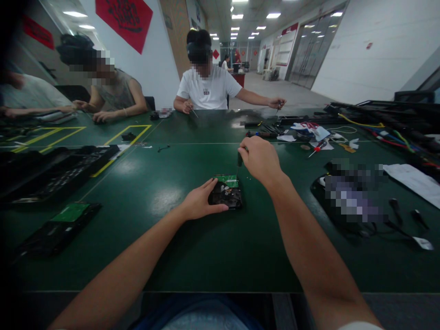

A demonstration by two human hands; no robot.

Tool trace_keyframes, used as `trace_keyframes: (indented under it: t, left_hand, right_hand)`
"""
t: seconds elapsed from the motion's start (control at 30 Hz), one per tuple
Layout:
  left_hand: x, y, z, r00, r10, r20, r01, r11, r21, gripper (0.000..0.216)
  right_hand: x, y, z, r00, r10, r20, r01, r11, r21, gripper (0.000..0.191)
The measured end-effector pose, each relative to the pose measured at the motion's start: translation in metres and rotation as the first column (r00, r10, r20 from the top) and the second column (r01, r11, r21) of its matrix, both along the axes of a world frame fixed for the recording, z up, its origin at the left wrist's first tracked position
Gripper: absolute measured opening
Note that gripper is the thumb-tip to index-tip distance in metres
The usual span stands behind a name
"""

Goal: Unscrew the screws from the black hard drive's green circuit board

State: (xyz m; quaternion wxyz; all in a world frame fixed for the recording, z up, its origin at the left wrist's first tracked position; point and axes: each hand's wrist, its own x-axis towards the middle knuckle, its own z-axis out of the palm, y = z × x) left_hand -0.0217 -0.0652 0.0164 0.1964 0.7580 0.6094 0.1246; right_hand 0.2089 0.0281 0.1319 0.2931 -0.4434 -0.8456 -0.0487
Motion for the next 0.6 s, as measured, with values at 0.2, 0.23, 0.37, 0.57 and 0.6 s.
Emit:
trace_keyframes:
  t: [0.2, 0.23, 0.37, 0.57, 0.6]
  left_hand:
    - [0.0009, -0.0008, 0.0007, 1.000, -0.002, -0.004, 0.002, 1.000, 0.003, 0.131]
    - [0.0010, -0.0008, 0.0006, 1.000, -0.001, -0.004, 0.001, 1.000, 0.006, 0.131]
    - [0.0009, -0.0007, 0.0002, 1.000, 0.003, -0.005, -0.003, 1.000, 0.000, 0.129]
    - [0.0017, -0.0013, 0.0013, 1.000, 0.002, -0.007, -0.002, 1.000, -0.002, 0.131]
    - [0.0019, -0.0014, 0.0016, 1.000, 0.003, -0.009, -0.003, 1.000, -0.003, 0.131]
  right_hand:
    - [-0.0050, -0.0016, -0.0026, 0.997, -0.030, -0.065, 0.027, 0.999, -0.046, 0.017]
    - [-0.0057, -0.0020, -0.0028, 0.998, -0.028, -0.048, 0.026, 0.999, -0.041, 0.018]
    - [-0.0058, -0.0013, -0.0041, 1.000, 0.009, -0.008, -0.009, 0.999, -0.042, 0.026]
    - [-0.0023, 0.0036, -0.0071, 1.000, -0.011, -0.005, 0.011, 0.999, -0.032, 0.021]
    - [-0.0022, 0.0046, -0.0083, 1.000, -0.020, -0.020, 0.019, 0.999, -0.038, 0.020]
